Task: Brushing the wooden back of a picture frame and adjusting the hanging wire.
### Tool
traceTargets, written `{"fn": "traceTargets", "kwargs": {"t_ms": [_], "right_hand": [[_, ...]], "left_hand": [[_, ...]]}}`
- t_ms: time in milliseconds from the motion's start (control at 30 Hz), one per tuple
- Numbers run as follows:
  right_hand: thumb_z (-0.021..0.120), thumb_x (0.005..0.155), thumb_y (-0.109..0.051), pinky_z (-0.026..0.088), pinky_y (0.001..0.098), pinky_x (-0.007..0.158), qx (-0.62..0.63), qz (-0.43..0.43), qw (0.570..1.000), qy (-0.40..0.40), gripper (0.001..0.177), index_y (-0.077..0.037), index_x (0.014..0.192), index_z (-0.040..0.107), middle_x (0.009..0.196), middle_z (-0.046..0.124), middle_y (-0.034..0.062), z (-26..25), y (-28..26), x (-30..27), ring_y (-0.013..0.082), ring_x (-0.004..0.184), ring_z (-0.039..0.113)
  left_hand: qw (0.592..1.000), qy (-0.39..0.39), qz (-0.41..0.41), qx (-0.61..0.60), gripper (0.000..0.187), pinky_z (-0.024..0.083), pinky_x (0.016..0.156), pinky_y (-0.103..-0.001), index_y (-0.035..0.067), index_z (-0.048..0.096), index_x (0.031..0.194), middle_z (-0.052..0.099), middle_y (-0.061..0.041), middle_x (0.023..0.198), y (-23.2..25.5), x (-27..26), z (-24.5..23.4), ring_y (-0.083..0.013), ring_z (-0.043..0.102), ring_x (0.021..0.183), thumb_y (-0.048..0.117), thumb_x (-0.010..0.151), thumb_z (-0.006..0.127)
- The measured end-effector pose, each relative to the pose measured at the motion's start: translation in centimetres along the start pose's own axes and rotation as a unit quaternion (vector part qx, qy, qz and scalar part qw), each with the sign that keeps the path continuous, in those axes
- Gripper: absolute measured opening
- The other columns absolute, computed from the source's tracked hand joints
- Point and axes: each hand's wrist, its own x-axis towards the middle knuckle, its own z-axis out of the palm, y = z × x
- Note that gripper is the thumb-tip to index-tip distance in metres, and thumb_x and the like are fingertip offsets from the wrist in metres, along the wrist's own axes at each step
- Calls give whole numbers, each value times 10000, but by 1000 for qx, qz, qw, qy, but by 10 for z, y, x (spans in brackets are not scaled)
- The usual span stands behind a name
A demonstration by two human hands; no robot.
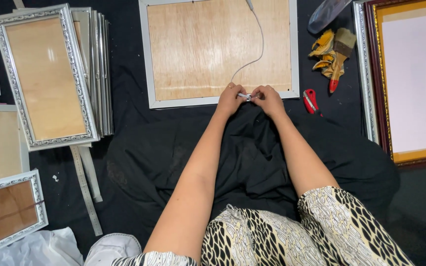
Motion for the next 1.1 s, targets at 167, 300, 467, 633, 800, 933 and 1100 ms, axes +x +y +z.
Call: {"fn": "traceTargets", "kwargs": {"t_ms": [167,300,467,633,800,933,1100], "right_hand": [[765,897,-134,523,472,918,-60,-7,998,-8,235,-191,1125,755,973,634,105,-10,-39,-9,332,1020,676],[783,861,-127,529,490,910,-57,7,998,-28,229,-151,1086,743,940,688,80,-5,-33,2,329,1013,696],[794,860,-122,533,490,882,-65,-2,998,-21,176,-148,1015,715,894,689,52,-3,-39,4,325,984,701],[794,880,-113,529,506,887,-64,-15,997,-27,134,-130,965,692,899,680,81,-3,-40,5,356,985,689],[756,923,-156,528,519,931,-141,-29,989,-45,103,-146,1003,692,991,689,116,-4,-42,5,383,1065,678],[732,941,-149,529,494,924,-132,-40,989,-47,80,-132,994,675,985,679,113,-10,-52,-3,366,1052,676],[738,932,-213,530,526,921,-124,-48,989,-56,169,-84,1013,662,1000,673,155,-5,-30,5,397,1064,665]], "left_hand": [[1000,2,-1,-13,153,561,965,-452,177,701,998,593,-77,1047,-2,2,1,-343,685,1055,204,872,783],[1000,9,-10,-28,130,562,957,-451,163,711,987,601,-89,1034,-6,5,3,-343,688,1046,202,880,773],[999,15,-6,-42,115,560,950,-449,160,722,982,601,-93,1020,0,1,-2,-349,687,1036,204,887,769],[999,8,-9,-49,113,552,963,-457,160,722,994,600,-99,1030,1,-1,-2,-359,677,1059,203,897,761],[999,16,-4,-49,114,551,965,-453,153,713,1008,595,-102,1031,-2,0,1,-357,674,1066,199,910,748],[999,16,-4,-47,104,554,962,-449,164,712,1006,587,-97,1027,-2,1,2,-354,673,1058,201,915,746],[999,17,-3,-31,85,557,962,-440,167,706,1000,578,-91,1025,0,1,4,-346,675,1057,204,927,731]]}}
